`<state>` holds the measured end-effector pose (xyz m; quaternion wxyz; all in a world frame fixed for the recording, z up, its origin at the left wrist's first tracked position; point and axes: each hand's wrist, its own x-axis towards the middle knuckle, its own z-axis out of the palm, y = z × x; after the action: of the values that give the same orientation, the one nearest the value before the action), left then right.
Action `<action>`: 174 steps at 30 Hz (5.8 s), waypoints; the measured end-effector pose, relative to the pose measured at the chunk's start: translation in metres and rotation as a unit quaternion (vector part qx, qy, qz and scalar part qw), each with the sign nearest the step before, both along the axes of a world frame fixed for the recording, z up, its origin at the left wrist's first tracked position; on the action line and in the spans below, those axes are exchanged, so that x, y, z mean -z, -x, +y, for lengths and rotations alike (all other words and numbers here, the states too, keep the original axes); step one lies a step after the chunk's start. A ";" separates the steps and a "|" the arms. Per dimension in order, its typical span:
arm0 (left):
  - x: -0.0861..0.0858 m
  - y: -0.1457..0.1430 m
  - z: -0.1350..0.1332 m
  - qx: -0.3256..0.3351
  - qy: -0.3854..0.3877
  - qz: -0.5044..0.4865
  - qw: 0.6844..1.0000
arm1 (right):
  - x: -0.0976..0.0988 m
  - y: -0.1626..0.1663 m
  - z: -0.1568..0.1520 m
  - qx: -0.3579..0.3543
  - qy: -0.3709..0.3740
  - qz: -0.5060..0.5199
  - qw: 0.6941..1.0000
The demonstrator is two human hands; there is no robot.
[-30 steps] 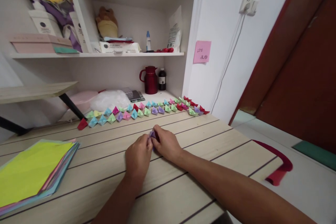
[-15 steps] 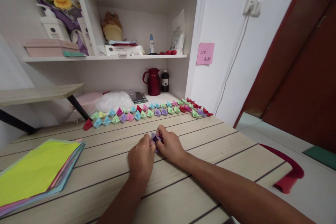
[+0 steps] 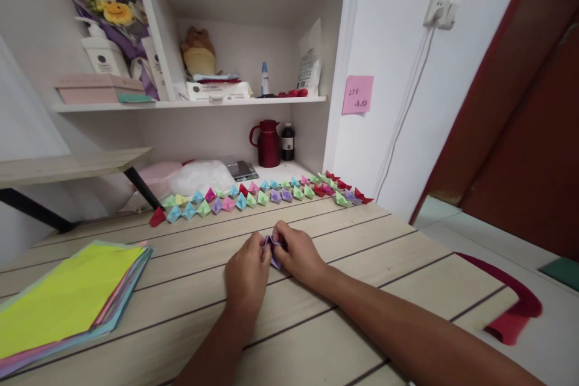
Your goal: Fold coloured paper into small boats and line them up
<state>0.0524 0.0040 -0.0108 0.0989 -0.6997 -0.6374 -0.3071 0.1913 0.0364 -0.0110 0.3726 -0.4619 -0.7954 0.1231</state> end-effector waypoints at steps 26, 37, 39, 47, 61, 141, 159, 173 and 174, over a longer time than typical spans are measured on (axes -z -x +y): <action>-0.004 0.010 -0.006 0.155 -0.296 0.098 0.938 | -0.010 -0.005 -0.003 0.009 -0.136 0.213 0.967; -0.004 0.014 -0.005 0.150 -0.293 0.093 0.939 | -0.018 -0.006 -0.007 -0.102 -0.181 0.160 0.965; -0.004 0.013 -0.005 0.153 -0.291 0.092 0.940 | -0.015 -0.005 -0.006 -0.109 -0.176 0.164 0.964; -0.006 0.012 -0.004 0.163 -0.288 0.077 0.940 | -0.015 -0.001 -0.008 -0.123 -0.142 0.135 0.973; -0.007 0.014 -0.002 0.068 -0.052 0.093 0.992 | -0.008 -0.007 -0.002 -0.067 -0.059 0.086 0.992; 0.000 0.038 0.000 0.200 0.161 0.052 0.965 | -0.011 -0.028 -0.004 -0.156 0.117 -0.124 0.973; 0.005 0.049 -0.001 0.210 0.160 0.064 0.963 | -0.017 -0.042 0.003 -0.237 0.103 -0.089 0.962; 0.005 0.045 0.000 0.200 0.148 0.045 0.968 | -0.016 -0.041 0.001 -0.211 0.086 -0.111 0.967; 0.005 0.045 0.000 0.202 0.150 0.046 0.967 | -0.016 -0.039 0.000 -0.208 0.084 -0.105 0.969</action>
<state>0.0078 0.0039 -0.0156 -0.0422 -0.8342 -0.5165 -0.1887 0.2305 0.0368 0.0045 0.2131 -0.3266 -0.8953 0.2152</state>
